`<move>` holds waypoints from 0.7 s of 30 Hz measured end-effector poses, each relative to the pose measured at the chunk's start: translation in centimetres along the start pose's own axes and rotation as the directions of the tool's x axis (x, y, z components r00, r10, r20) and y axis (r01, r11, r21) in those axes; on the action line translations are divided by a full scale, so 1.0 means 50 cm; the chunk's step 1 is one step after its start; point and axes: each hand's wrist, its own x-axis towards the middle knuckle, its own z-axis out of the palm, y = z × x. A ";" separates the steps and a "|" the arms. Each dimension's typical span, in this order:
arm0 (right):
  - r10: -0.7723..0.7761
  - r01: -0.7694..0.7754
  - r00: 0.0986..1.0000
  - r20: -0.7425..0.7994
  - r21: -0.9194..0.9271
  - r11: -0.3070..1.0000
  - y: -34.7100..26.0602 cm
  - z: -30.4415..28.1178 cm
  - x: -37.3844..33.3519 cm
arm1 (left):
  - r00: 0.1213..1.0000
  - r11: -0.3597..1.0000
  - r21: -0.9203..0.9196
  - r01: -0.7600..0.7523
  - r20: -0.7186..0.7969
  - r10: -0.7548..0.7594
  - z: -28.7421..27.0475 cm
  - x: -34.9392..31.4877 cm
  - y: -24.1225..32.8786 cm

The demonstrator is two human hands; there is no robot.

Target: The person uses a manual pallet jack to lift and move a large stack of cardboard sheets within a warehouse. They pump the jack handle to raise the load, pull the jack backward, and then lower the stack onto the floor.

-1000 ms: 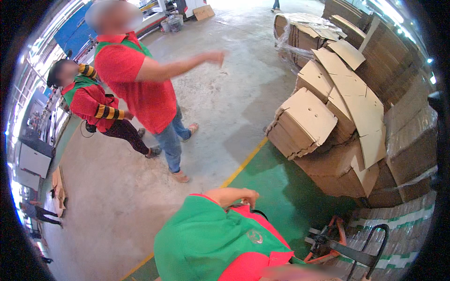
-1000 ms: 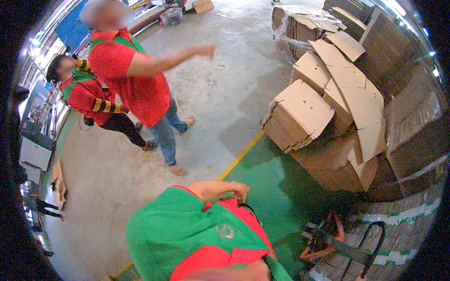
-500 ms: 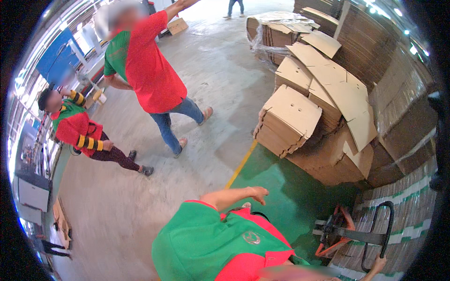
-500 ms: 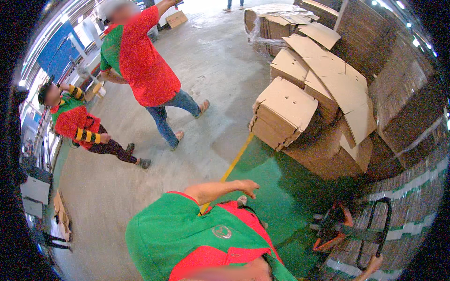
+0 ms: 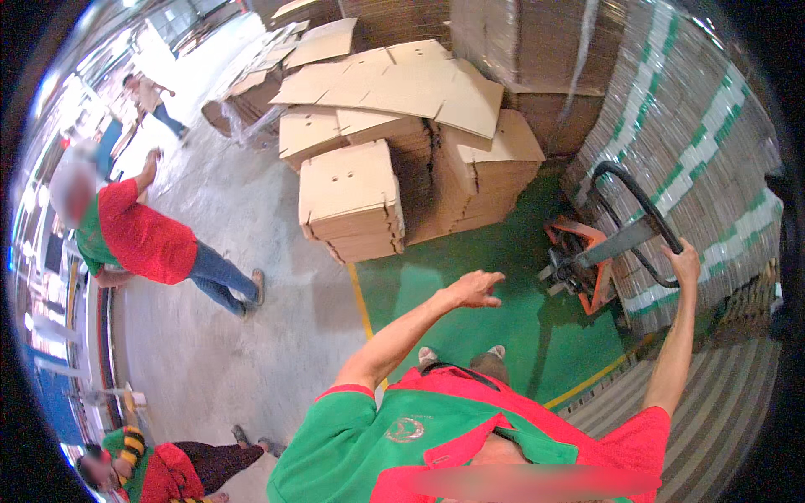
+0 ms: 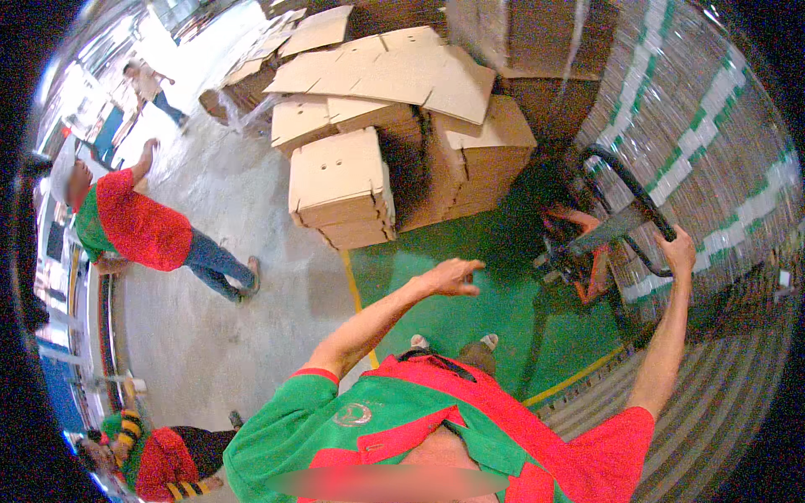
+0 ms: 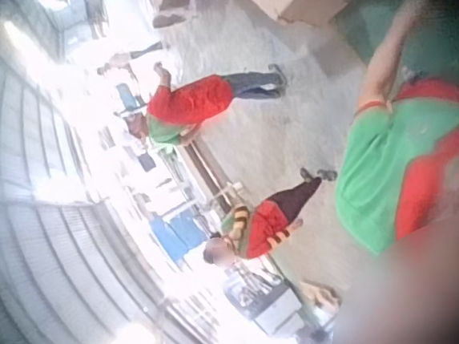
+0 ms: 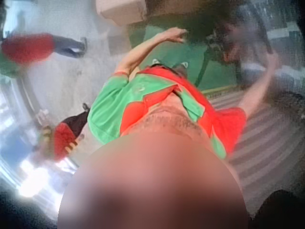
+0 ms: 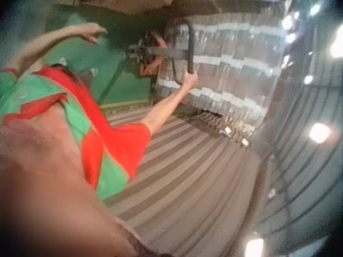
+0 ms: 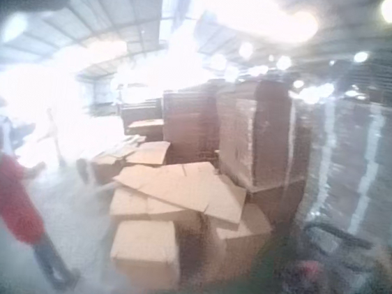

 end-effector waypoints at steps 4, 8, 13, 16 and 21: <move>-0.046 0.044 0.999 0.014 0.147 0.988 -0.008 -0.017 -0.010 | 0.976 0.976 0.112 -0.187 -0.094 0.198 -0.049 0.173 0.123; -0.155 0.155 0.988 -0.020 0.260 0.953 0.018 -0.013 -0.004 | 0.908 0.904 0.223 -0.364 -0.131 0.397 -0.119 0.345 0.274; -0.231 0.215 0.973 0.007 0.342 0.915 0.049 -0.021 0.016 | 0.659 0.769 0.459 -0.445 -0.413 0.628 -0.185 0.536 0.426; -0.289 0.254 0.957 0.019 0.423 0.870 0.068 -0.025 0.024 | 0.634 0.683 0.633 -0.365 -0.367 0.680 -0.209 0.642 0.456; -0.341 0.313 0.935 -0.093 0.667 0.676 0.120 -0.002 0.040 | 0.887 0.681 0.690 -0.245 -0.125 0.445 -0.215 0.755 0.447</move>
